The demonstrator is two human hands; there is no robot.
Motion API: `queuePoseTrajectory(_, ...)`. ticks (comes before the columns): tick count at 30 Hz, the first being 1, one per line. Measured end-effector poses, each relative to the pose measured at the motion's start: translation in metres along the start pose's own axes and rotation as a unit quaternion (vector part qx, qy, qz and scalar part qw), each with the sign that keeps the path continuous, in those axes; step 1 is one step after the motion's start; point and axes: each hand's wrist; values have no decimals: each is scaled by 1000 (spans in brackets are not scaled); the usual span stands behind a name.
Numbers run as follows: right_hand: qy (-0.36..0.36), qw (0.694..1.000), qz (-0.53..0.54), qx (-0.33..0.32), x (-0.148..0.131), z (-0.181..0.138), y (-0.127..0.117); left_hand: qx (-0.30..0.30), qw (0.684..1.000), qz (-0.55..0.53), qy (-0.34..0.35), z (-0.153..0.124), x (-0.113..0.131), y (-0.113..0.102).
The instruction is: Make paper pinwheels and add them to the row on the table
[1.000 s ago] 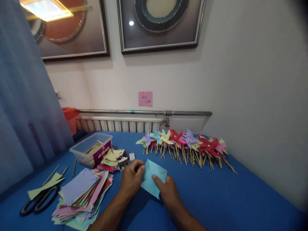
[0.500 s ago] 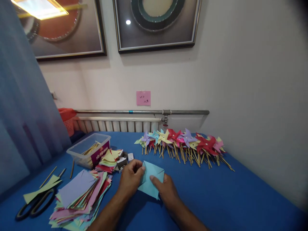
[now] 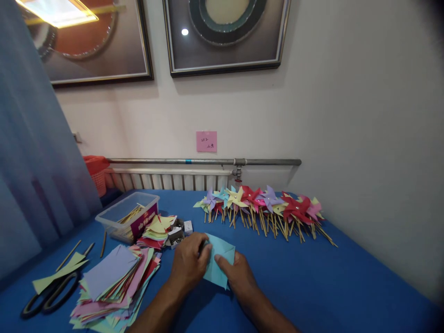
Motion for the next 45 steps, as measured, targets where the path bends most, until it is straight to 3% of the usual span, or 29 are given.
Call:
queuePoseTrajectory(4, 18, 998, 49, 26, 4, 6, -2, -12, 963, -206, -175, 6, -2, 1)
queuePoseTrajectory(7, 32, 996, 82, 21, 5, 8, -3, -3, 932, -282, -228, 9, -7, 4)
queuePoseTrajectory(12, 40, 992, 122, 14, 0, 7, -2, 4, 941, -260, -215, 7, -4, 4)
queuePoseTrajectory(16, 39, 987, 155, -23, -10, 0, -3, 20, 984, -127, -122, 5, 3, -1)
queuePoseTrajectory(20, 33, 985, 161, -52, -18, -7, -4, 29, 996, -62, -56, 4, 8, -3)
queuePoseTrajectory(24, 44, 984, 167, -45, -12, -5, -1, 47, 994, -67, -77, 3, 7, -1)
queuePoseTrajectory(29, 52, 983, 167, -48, -3, 0, 4, 65, 974, -135, -171, 4, 3, 2)
queuePoseTrajectory(33, 52, 983, 170, -48, -5, -2, 3, 66, 961, -182, -199, 5, 1, 3)
queuePoseTrajectory(37, 37, 983, 176, -44, -12, -4, 0, 35, 977, -151, -147, 4, 1, 2)
queuePoseTrajectory(41, 20, 981, 188, -47, -13, -2, -4, -16, 998, -61, -19, 3, -1, -2)
queuePoseTrajectory(45, 29, 984, 170, -32, -12, 0, -6, -45, 996, -5, 81, 2, -1, -4)
Point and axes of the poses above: each hand's wrist, its own z-axis towards the middle knuckle, its own y-axis out of the palm, x = y × z, and after that the axes turned 9 degrees about -z, right-handed
